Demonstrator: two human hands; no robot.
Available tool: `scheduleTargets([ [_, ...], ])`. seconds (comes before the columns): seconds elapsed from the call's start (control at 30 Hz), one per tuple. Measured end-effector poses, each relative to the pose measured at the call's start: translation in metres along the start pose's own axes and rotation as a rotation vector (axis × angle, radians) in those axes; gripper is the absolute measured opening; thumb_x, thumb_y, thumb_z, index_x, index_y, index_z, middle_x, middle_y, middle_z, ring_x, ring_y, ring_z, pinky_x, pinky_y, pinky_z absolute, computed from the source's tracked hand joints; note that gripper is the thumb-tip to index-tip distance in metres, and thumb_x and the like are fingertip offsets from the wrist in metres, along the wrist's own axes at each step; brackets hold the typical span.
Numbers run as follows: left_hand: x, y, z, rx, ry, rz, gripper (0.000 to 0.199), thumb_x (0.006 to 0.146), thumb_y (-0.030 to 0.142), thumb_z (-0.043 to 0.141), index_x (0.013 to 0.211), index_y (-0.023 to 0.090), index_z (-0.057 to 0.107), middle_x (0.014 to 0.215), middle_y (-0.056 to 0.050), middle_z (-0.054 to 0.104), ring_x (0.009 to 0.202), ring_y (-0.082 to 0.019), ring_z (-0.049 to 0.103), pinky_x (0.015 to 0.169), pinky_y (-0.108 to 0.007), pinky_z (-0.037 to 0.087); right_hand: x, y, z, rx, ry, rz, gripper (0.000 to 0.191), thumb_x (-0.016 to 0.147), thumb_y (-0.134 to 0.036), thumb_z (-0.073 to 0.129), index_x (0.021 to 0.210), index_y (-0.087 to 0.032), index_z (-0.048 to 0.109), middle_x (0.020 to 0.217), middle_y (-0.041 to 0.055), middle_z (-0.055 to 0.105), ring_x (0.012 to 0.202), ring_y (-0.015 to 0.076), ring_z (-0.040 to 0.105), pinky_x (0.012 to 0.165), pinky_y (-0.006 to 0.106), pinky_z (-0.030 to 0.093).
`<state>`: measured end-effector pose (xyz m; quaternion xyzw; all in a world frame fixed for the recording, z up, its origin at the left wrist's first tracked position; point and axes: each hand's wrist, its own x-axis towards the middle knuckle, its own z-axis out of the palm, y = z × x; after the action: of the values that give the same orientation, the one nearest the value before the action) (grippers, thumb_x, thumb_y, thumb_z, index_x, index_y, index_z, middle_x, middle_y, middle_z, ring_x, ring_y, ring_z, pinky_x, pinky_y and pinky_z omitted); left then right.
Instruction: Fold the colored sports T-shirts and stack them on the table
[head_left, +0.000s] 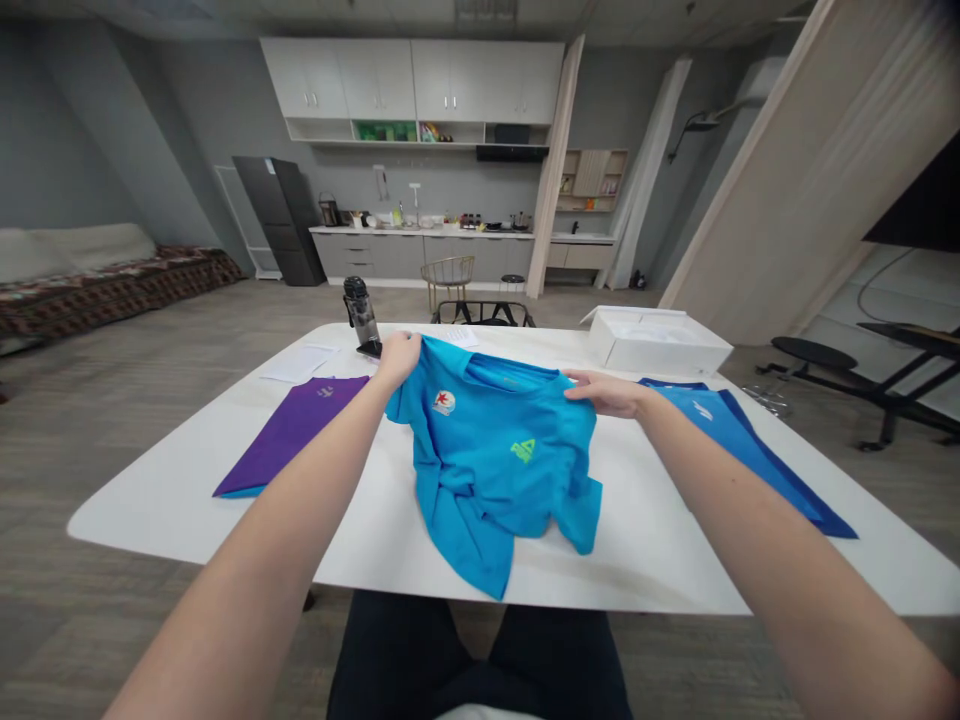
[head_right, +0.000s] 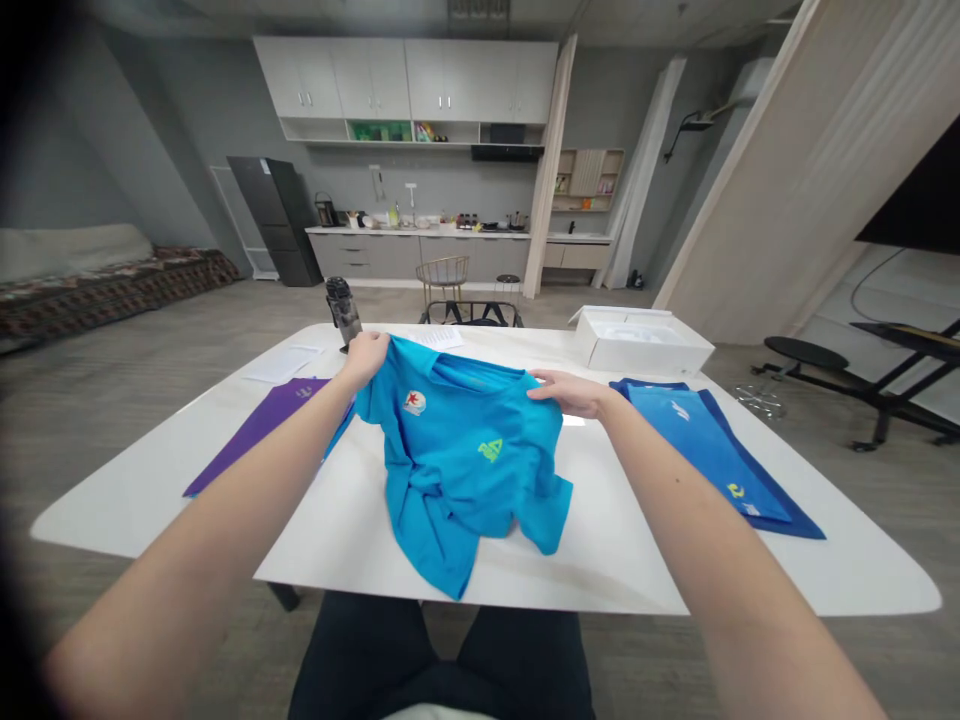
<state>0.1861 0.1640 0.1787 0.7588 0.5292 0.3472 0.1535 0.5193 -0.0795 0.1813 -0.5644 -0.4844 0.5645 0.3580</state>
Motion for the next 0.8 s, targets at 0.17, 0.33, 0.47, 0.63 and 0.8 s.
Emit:
scheduleTargets([
  [0.17, -0.013, -0.046, 0.055, 0.145, -0.272, -0.033, 0.032, 0.088, 0.033, 0.043, 0.078, 0.017, 0.068, 0.085, -0.014, 0.072, 0.085, -0.027, 0.066, 0.073, -0.034, 0.046, 0.057, 0.059, -0.017, -0.643, 0.414, -0.039, 0.012, 0.079, -0.026, 0.070, 0.087, -0.017, 0.071, 0.097, 0.0087, 0.074, 0.097, 0.0272, 0.067, 0.088, 0.035, 0.052],
  [0.33, -0.037, -0.063, 0.096, 0.241, -0.367, -0.034, 0.035, 0.086, 0.031, 0.049, 0.106, 0.015, 0.072, 0.111, -0.018, 0.072, 0.105, -0.031, 0.066, 0.087, -0.038, 0.049, 0.105, 0.115, -0.004, -0.856, 0.638, 0.009, 0.027, 0.092, -0.032, 0.056, 0.112, -0.017, 0.067, 0.109, 0.0115, 0.071, 0.103, 0.0252, 0.065, 0.087, 0.031, 0.047],
  [0.47, -0.054, -0.053, 0.116, 0.366, -0.358, 0.295, 0.048, 0.089, 0.028, 0.050, 0.134, 0.017, 0.060, 0.133, -0.016, 0.063, 0.125, -0.032, 0.057, 0.106, -0.045, 0.041, 0.116, 0.134, 0.008, -1.055, 0.686, 0.036, 0.052, 0.083, -0.042, 0.069, 0.128, -0.017, 0.059, 0.131, 0.0173, 0.060, 0.120, 0.0322, 0.057, 0.087, 0.036, 0.047],
  [0.63, -0.055, -0.042, 0.136, 0.389, -0.591, 0.335, 0.040, 0.095, 0.042, 0.051, 0.126, 0.019, 0.063, 0.128, -0.015, 0.065, 0.119, -0.032, 0.060, 0.100, -0.045, 0.045, 0.117, 0.130, 0.006, -1.038, 0.572, 0.272, 0.040, 0.084, -0.054, 0.068, 0.104, -0.020, 0.068, 0.112, 0.0146, 0.068, 0.106, 0.0330, 0.064, 0.080, 0.038, 0.049],
  [0.8, -0.055, -0.047, 0.154, 0.340, -0.597, 0.257, 0.026, 0.090, 0.039, 0.061, 0.108, 0.022, 0.067, 0.121, -0.012, 0.067, 0.114, -0.032, 0.062, 0.092, -0.042, 0.047, 0.123, 0.134, 0.000, -1.004, 0.560, 0.397, 0.027, 0.084, -0.043, 0.071, 0.092, -0.017, 0.068, 0.105, 0.0195, 0.070, 0.100, 0.0347, 0.067, 0.078, 0.039, 0.050],
])
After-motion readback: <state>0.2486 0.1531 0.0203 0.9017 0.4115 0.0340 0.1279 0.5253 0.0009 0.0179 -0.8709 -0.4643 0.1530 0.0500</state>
